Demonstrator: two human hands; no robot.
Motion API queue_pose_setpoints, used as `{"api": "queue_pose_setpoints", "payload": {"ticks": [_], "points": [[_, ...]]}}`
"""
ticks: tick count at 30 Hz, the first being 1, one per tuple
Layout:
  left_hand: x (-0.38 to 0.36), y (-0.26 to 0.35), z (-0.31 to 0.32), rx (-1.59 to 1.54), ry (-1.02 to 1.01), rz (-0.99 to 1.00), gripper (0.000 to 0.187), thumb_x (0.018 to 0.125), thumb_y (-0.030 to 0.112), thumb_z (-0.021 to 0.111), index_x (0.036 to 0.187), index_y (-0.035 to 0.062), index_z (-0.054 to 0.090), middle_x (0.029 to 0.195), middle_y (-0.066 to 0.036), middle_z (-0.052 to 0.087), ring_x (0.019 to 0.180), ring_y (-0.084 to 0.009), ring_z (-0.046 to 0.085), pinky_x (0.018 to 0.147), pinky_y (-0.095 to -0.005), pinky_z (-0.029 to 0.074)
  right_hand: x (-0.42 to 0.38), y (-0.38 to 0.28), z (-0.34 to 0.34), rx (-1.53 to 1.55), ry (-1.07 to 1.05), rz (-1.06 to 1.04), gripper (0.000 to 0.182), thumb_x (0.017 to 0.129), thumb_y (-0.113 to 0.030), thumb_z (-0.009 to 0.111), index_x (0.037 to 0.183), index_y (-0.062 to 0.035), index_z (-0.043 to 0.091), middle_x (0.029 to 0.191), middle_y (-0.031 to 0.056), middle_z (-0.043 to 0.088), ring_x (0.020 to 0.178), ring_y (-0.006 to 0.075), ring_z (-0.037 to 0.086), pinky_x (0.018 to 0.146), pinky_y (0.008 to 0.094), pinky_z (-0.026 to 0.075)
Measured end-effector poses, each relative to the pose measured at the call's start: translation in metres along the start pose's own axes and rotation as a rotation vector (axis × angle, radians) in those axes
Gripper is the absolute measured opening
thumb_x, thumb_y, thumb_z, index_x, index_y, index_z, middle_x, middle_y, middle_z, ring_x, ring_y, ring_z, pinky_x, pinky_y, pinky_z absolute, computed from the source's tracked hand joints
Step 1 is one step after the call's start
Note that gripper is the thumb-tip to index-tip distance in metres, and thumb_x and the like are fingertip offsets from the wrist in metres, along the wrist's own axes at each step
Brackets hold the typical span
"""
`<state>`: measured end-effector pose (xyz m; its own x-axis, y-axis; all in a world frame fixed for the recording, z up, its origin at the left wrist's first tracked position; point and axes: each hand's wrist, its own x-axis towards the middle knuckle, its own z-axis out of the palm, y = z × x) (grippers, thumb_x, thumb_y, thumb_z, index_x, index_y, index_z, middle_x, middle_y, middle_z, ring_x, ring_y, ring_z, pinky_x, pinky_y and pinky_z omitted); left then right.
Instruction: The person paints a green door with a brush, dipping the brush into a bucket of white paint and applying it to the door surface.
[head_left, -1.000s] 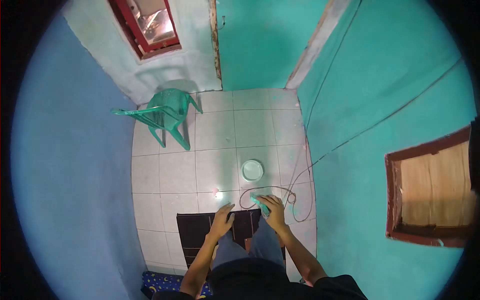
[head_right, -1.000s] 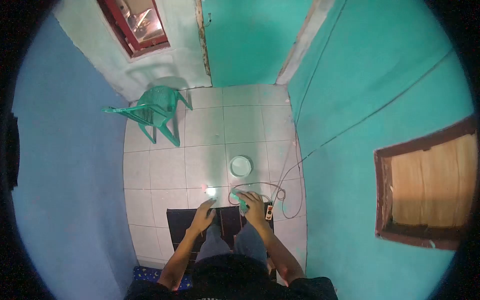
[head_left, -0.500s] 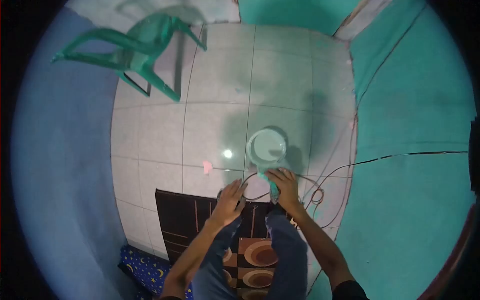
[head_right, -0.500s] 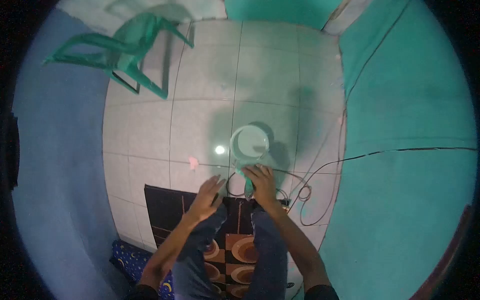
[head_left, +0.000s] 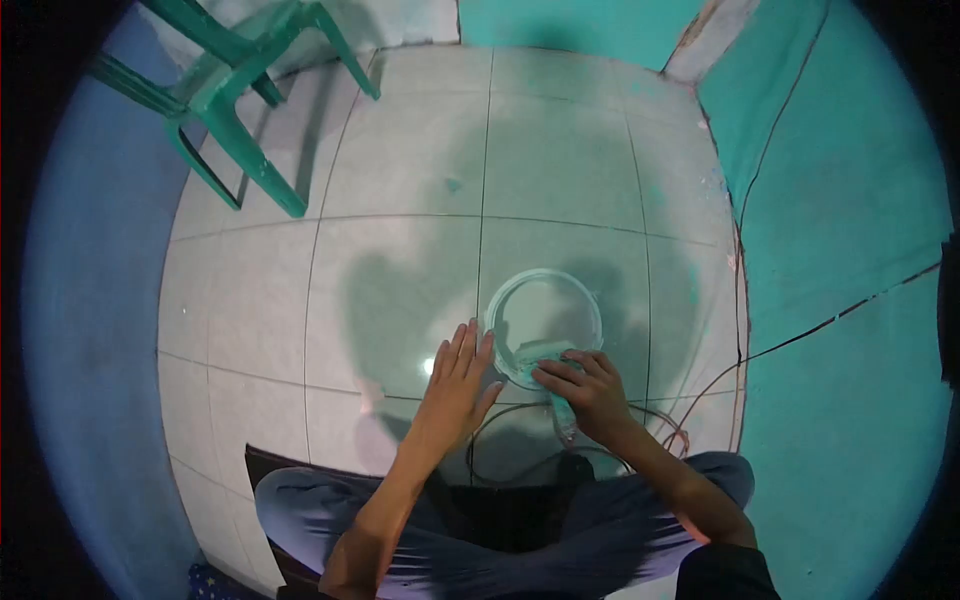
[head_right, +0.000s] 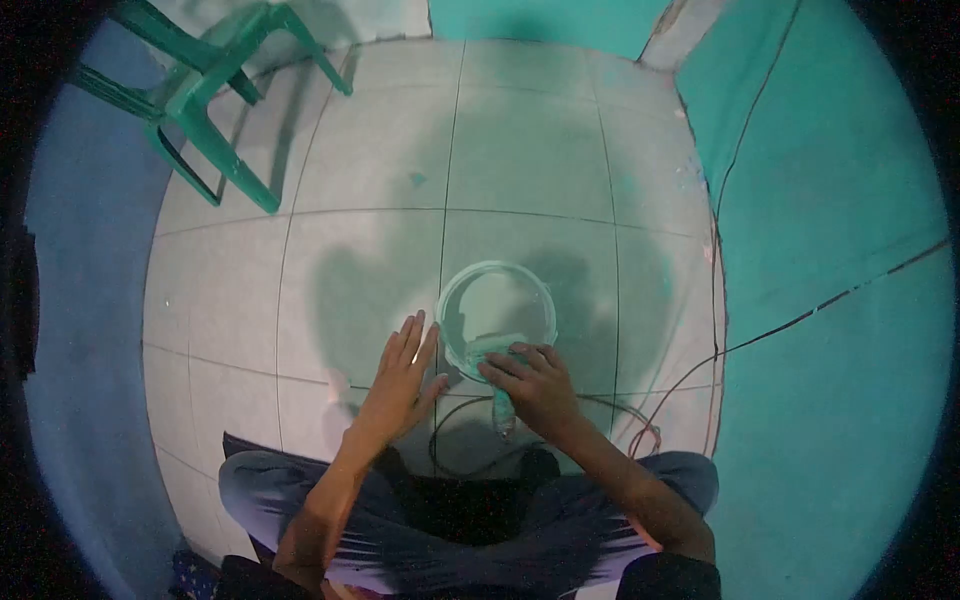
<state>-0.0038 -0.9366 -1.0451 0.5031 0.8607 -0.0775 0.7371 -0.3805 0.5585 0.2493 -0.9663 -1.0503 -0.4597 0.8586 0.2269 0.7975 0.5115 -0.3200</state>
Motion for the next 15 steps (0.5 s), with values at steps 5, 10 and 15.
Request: {"api": "queue_pose_setpoints", "payload": {"ticks": [5, 10, 15], "points": [[0.039, 0.013, 0.004, 0.11, 0.014, 0.055, 0.09, 0.09, 0.02, 0.071, 0.162, 0.0028, 0.02, 0.168, -0.028, 0.012, 0.156, -0.0436, 0.012, 0.126, -0.0538, 0.018, 0.039, 0.025, 0.022, 0.004, 0.02, -0.034, 0.044, 0.074, -0.008, 0.076, 0.117, -0.0183, 0.073, 0.119, -0.0024, 0.073, 0.11, 0.0243, 0.066, 0.094, 0.0416, 0.048], [0.046, -0.005, 0.022, 0.109, -0.025, 0.033, 0.094, 0.087, 0.018, 0.074, 0.161, 0.001, 0.019, 0.169, -0.025, 0.012, 0.157, -0.0406, 0.012, 0.126, -0.0542, 0.017, -0.001, 0.018, 0.013, 0.074, 0.085, 0.168, 0.04, 0.077, -0.005, 0.075, 0.116, -0.017, 0.074, 0.113, -0.0003, 0.074, 0.113, 0.024, 0.066, 0.096, 0.0439, 0.049], [0.04, -0.001, 0.018, 0.075, -0.037, -0.016, 0.09, 0.089, 0.016, 0.072, 0.161, 0.0001, 0.02, 0.17, -0.023, 0.013, 0.158, -0.0383, 0.014, 0.126, -0.0549, 0.016, -0.001, 0.006, 0.024, 0.047, 0.056, 0.163, 0.053, 0.068, -0.008, 0.082, 0.118, -0.0203, 0.072, 0.122, -0.0021, 0.072, 0.12, 0.0281, 0.065, 0.097, 0.0437, 0.049]]}}
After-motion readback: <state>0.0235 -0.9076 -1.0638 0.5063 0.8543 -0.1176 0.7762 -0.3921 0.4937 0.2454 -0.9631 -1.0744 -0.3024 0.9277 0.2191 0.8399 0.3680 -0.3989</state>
